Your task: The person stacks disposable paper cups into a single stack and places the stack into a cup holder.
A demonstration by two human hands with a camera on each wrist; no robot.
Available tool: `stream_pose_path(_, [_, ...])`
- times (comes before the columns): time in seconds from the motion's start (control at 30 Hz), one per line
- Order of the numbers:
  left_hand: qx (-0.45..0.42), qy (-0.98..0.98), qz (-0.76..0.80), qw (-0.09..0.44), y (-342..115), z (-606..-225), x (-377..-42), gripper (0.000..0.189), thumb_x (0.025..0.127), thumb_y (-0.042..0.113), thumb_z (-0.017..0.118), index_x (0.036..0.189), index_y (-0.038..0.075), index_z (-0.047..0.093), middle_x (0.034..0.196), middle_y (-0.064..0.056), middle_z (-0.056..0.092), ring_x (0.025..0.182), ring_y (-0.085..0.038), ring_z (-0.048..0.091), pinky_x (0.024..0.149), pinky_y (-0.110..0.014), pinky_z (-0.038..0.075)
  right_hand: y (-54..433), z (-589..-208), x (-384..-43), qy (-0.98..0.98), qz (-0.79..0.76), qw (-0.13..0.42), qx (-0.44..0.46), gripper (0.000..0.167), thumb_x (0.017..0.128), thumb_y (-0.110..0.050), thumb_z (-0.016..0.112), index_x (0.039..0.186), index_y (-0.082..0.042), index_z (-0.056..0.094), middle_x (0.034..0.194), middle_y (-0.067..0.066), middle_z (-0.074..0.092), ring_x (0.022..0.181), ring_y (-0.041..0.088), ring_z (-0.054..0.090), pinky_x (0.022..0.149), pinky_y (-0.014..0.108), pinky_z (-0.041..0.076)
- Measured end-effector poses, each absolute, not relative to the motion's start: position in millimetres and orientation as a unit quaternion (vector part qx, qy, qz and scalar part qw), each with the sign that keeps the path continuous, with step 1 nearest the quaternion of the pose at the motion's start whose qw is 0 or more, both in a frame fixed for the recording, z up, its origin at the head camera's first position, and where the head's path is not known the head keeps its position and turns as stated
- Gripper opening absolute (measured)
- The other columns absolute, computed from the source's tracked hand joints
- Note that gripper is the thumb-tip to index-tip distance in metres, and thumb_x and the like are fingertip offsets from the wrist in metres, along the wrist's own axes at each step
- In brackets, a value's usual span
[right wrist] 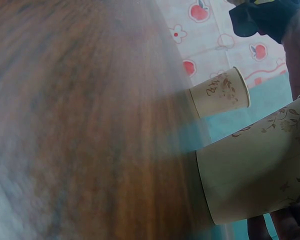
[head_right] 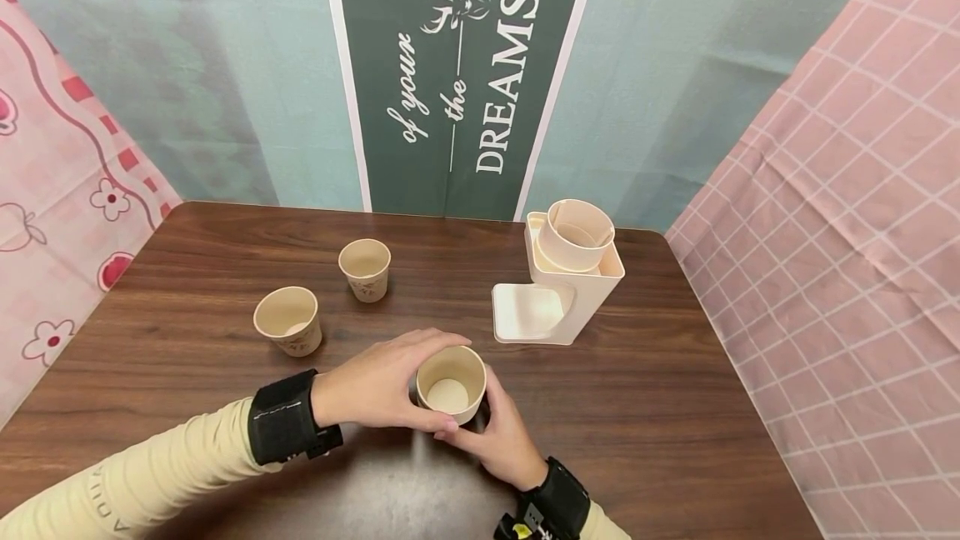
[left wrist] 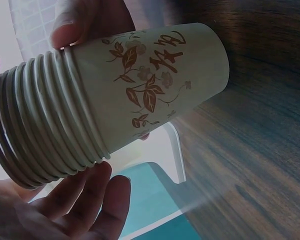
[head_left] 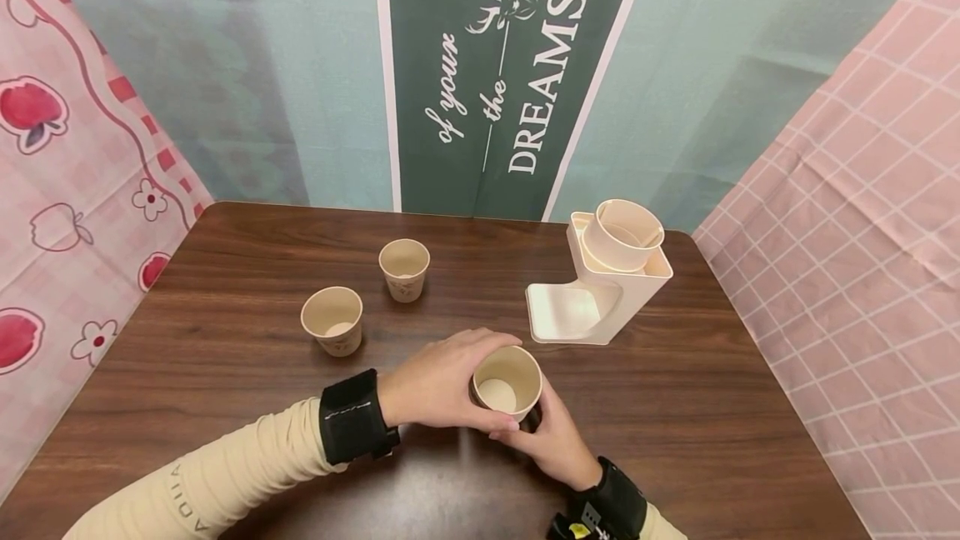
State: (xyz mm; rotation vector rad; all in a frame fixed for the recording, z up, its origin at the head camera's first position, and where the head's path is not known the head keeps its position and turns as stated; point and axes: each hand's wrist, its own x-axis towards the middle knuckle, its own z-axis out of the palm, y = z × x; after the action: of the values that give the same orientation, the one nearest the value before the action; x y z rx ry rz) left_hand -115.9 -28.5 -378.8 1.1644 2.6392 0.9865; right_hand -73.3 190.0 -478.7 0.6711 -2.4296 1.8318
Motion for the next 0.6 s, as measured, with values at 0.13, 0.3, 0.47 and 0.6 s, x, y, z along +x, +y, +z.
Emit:
stream_pose_path(0.13, [0.387, 0.864, 0.318, 0.043, -28.6, -379.5, -117.0, 0.082, 0.077, 0.054, 0.083, 0.144, 0.017, 0.054, 0.129, 0.002, 0.062, 0.116, -0.014, 0.059, 0.089, -0.040, 0.055, 190.1, -478.2, -73.4, -0.780, 0.588, 0.011, 0.213, 0.083, 0.079, -0.006, 0.087, 0.149, -0.011, 0.042, 0.138, 0.013, 0.055, 0.123, 0.015, 0.052, 0.104, 0.021, 0.042])
stream_pose_path(0.3, [0.386, 0.866, 0.314, 0.041, -28.5, -380.2, -117.4, 0.083, 0.077, 0.055, 0.083, 0.144, 0.017, 0.054, 0.129, 0.003, 0.062, 0.116, -0.013, 0.058, 0.090, -0.039, 0.055, 190.0, -477.3, -73.3, -0.779, 0.590, 0.007, 0.214, 0.084, 0.080, -0.006, 0.087, 0.150, -0.011, 0.041, 0.139, 0.013, 0.054, 0.124, 0.015, 0.052, 0.104, 0.022, 0.043])
stream_pose_path(0.47, [0.385, 0.868, 0.311, 0.041, -28.2, -378.7, -116.6, 0.085, 0.076, 0.055, 0.084, 0.146, 0.017, 0.053, 0.128, 0.004, 0.061, 0.115, -0.013, 0.058, 0.090, -0.039, 0.055, 190.3, -477.0, -73.4, -0.777, 0.592, 0.005, 0.217, 0.085, 0.080, -0.005, 0.087, 0.151, -0.011, 0.040, 0.140, 0.014, 0.053, 0.125, 0.015, 0.052, 0.104, 0.022, 0.044])
stream_pose_path(0.6, [0.385, 0.869, 0.310, 0.040, -28.3, -377.9, -116.5, 0.089, 0.075, 0.056, 0.084, 0.147, 0.016, 0.052, 0.129, 0.003, 0.060, 0.117, -0.014, 0.058, 0.091, -0.040, 0.055, 190.2, -476.9, -73.3, -0.776, 0.592, 0.006, 0.215, 0.085, 0.080, -0.005, 0.087, 0.151, -0.011, 0.040, 0.139, 0.014, 0.053, 0.125, 0.014, 0.052, 0.104, 0.022, 0.044])
